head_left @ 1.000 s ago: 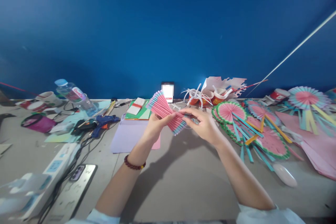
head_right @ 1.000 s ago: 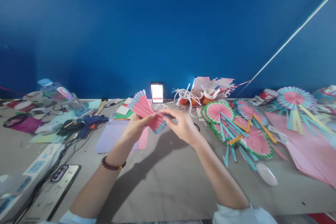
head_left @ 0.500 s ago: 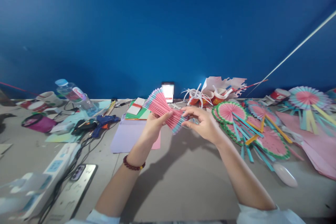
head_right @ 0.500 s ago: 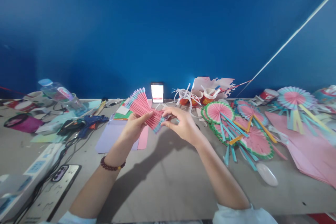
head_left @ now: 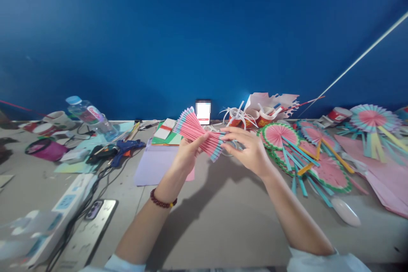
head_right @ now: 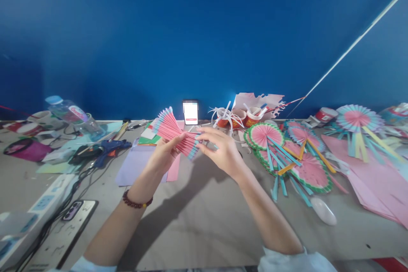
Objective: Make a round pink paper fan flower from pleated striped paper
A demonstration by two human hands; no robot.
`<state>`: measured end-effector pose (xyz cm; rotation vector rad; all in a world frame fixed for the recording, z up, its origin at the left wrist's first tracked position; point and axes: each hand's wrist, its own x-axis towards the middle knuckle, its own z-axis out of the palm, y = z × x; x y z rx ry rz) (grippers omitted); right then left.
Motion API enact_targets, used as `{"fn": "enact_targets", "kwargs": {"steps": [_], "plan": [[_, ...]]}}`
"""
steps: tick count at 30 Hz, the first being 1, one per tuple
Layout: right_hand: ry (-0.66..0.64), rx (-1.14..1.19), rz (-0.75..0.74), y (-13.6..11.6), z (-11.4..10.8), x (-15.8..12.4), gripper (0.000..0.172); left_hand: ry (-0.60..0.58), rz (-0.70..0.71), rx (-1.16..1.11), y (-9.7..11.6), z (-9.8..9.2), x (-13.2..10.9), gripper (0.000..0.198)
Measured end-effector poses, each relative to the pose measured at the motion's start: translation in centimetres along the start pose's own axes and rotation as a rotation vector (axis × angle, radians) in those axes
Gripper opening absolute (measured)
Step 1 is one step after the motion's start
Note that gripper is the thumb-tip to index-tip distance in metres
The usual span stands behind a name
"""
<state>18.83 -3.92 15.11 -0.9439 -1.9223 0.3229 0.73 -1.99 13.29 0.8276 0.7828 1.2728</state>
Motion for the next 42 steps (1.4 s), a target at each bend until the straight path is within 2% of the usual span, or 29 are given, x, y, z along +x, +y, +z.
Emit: {"fn": "enact_targets", "kwargs": {"steps": [8,12,18,24,27,33,39,42], "plan": [[0.012,0.064,0.035,-0.1,0.1,0.2,0.017,0.026,0.024,0.01,0.0,0.1,-0.1,0.025],[0.018,-0.05,-0.062,0.1,0.3,0.1,0.022,0.033,0.04,0.03,0.0,0.2,-0.2,0.026],[-0.056,-0.312,-0.214,0.6,0.6,-0.5,0.038,0.026,0.085,0.06,-0.3,0.1,-0.3,0.023],[-0.125,-0.396,-0.227,0.9,0.6,-0.6,0.044,0.036,0.122,0.052,-0.5,0.1,-0.1,0.023],[-0.126,-0.347,-0.2,1.0,0.7,-0.5,0.04,0.028,0.129,0.042,-0.5,0.0,0.0,0.023],[0.002,-0.273,-0.154,1.2,0.8,-0.3,0.02,0.058,0.165,0.052,-0.7,-0.1,0.1,0.023],[-0.012,-0.214,-0.181,1.0,0.9,-0.4,0.024,0.11,0.139,0.028,-0.6,0.0,0.2,0.023],[0.018,-0.18,-0.163,0.9,1.0,-0.4,0.017,0.121,0.145,0.034,-0.6,0.1,0.1,0.024]]}}
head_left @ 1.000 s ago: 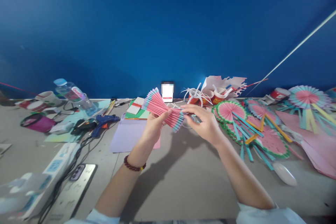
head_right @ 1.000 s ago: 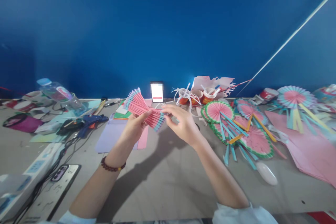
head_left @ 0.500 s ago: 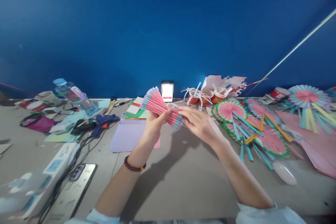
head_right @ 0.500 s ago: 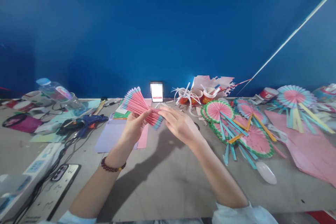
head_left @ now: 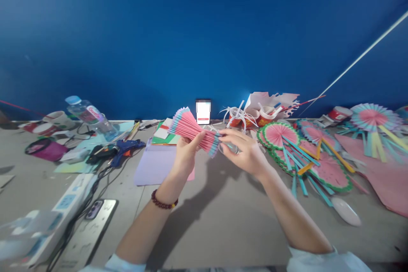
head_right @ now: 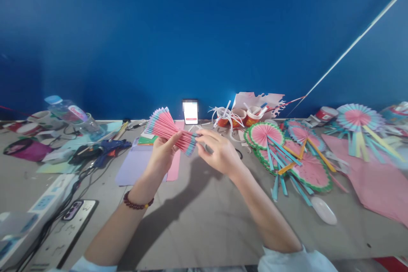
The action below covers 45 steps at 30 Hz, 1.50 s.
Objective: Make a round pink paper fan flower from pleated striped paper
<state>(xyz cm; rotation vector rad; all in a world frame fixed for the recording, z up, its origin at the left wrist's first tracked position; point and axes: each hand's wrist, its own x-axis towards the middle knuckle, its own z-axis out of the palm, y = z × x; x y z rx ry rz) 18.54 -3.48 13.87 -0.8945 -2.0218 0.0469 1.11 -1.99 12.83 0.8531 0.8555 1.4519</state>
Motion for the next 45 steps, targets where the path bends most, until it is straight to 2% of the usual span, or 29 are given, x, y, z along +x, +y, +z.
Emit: {"fn": "enact_targets", "kwargs": {"steps": [5,11,16,19,23,27,32,34,36,40,43,45], "plan": [[0.02,0.051,0.108,0.0,0.1,0.1,0.006,-0.011,-0.025,0.008,-0.1,0.2,-0.3,0.025],[-0.004,0.112,0.2,-0.3,0.4,0.1,0.027,-0.016,0.027,0.065,-0.3,0.2,-0.3,0.026],[0.007,0.184,0.255,-0.2,0.4,0.1,0.018,-0.032,0.038,0.106,-0.1,0.3,-0.6,0.026],[-0.002,0.221,0.3,-0.2,0.4,0.4,0.016,-0.074,0.04,0.135,0.2,0.4,-0.9,0.027],[-0.007,0.296,0.351,0.1,0.4,0.5,0.014,-0.067,0.047,0.151,0.4,0.5,-1.1,0.027],[-0.059,0.353,0.423,0.3,0.1,0.5,0.025,-0.072,0.033,0.159,0.2,0.4,-0.9,0.027],[-0.14,0.185,0.272,-1.0,-0.2,0.2,0.057,-0.061,0.062,0.228,0.1,0.2,-0.9,0.025],[-0.148,0.096,0.237,-1.6,-0.1,0.0,0.063,-0.048,0.07,0.241,0.0,0.2,-0.9,0.025],[-0.13,0.027,0.225,-2.0,0.2,-0.2,0.055,-0.033,0.069,0.245,-0.1,0.2,-0.9,0.025],[-0.098,0.013,0.238,-1.9,0.8,-0.3,0.022,-0.006,0.013,0.24,-0.2,0.4,-1.1,0.029],[-0.096,0.027,0.248,-1.4,0.9,-0.3,0.017,-0.024,-0.022,0.239,0.0,0.4,-1.2,0.029],[-0.089,0.029,0.235,-1.1,0.9,-0.3,0.016,-0.112,0.01,0.257,0.5,0.1,-1.1,0.027]]}}
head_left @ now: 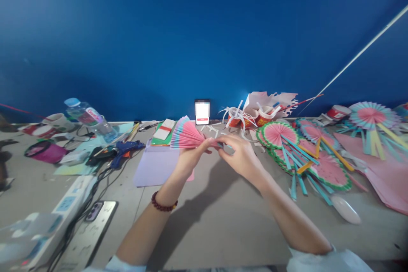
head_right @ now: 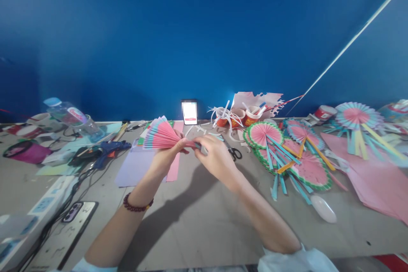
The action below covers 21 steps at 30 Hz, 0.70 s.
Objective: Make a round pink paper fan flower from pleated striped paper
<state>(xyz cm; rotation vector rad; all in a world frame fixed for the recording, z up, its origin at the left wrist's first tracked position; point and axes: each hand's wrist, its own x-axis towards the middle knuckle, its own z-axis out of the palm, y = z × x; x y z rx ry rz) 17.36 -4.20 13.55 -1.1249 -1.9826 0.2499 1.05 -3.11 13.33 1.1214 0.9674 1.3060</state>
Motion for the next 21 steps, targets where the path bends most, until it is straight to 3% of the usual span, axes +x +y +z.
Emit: {"fn": "enact_targets", "kwargs": {"steps": [3,6,13,21], "plan": [[0.031,0.0,-0.013,0.2,-0.3,0.0,0.016,-0.216,0.105,0.078,0.6,-0.9,0.3,0.032],[0.051,-0.024,-0.02,0.3,-0.3,0.0,0.016,-0.312,0.062,0.072,0.8,-1.6,0.6,0.03],[0.108,-0.03,-0.075,0.7,0.7,-0.1,0.019,-0.167,0.001,-0.047,0.8,-1.2,0.4,0.025],[0.1,0.054,-0.01,-0.1,0.7,0.0,0.014,0.004,0.158,0.103,-0.3,-0.8,0.5,0.02]]}}
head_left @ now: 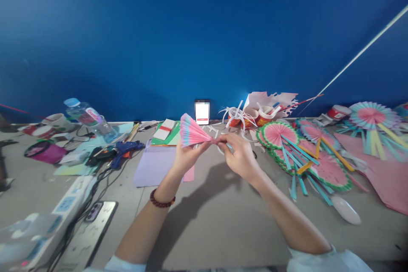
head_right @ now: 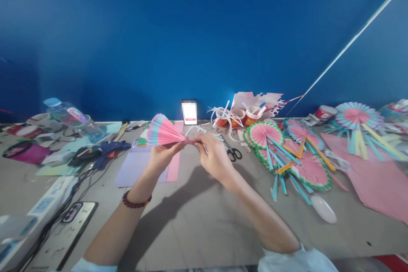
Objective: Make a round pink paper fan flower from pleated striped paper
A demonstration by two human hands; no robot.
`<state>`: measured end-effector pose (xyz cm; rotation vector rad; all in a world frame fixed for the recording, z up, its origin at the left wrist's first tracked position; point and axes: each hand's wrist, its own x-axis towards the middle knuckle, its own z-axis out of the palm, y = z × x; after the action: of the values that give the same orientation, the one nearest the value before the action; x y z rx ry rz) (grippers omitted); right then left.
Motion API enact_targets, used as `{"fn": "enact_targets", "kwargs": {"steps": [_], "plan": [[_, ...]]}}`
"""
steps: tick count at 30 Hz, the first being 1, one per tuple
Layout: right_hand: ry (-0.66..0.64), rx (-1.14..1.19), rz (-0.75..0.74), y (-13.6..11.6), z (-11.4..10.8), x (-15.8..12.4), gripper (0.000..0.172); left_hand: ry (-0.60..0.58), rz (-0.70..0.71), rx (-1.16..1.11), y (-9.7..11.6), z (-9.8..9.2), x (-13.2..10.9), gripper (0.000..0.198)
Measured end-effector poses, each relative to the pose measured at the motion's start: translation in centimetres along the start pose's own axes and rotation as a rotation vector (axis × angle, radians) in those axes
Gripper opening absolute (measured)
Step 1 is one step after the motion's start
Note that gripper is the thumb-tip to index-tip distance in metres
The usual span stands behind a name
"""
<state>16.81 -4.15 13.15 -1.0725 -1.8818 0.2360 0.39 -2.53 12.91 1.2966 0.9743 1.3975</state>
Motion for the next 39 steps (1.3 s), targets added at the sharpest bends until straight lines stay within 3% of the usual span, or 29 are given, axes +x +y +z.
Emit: {"fn": "enact_targets", "kwargs": {"steps": [9,15,19,25,31,34,39], "plan": [[-0.193,0.254,0.107,-0.4,-1.4,0.6,0.011,0.009,-0.001,0.066,0.7,-0.3,0.0,0.02],[-0.081,0.21,0.133,-0.2,-0.7,0.6,0.002,-0.028,0.012,0.122,-0.8,-0.6,-0.3,0.019],[-0.022,0.179,0.122,-0.2,-0.4,0.5,0.015,-0.107,0.004,0.087,-2.2,-1.4,-0.1,0.028],[0.017,0.203,0.068,-0.5,-0.5,0.3,0.013,-0.183,-0.007,0.077,-0.5,-0.7,-0.1,0.032],[-0.016,0.203,0.099,-0.9,-0.2,0.2,0.013,0.008,0.099,0.024,0.1,0.2,-0.4,0.02],[-0.076,0.256,0.155,-1.1,-0.2,0.2,0.008,0.024,0.126,0.05,-0.2,-0.2,-0.3,0.02],[-0.156,0.37,0.203,-0.6,-0.3,0.2,0.017,-0.037,0.193,0.109,-0.1,-0.4,-0.3,0.014]]}}
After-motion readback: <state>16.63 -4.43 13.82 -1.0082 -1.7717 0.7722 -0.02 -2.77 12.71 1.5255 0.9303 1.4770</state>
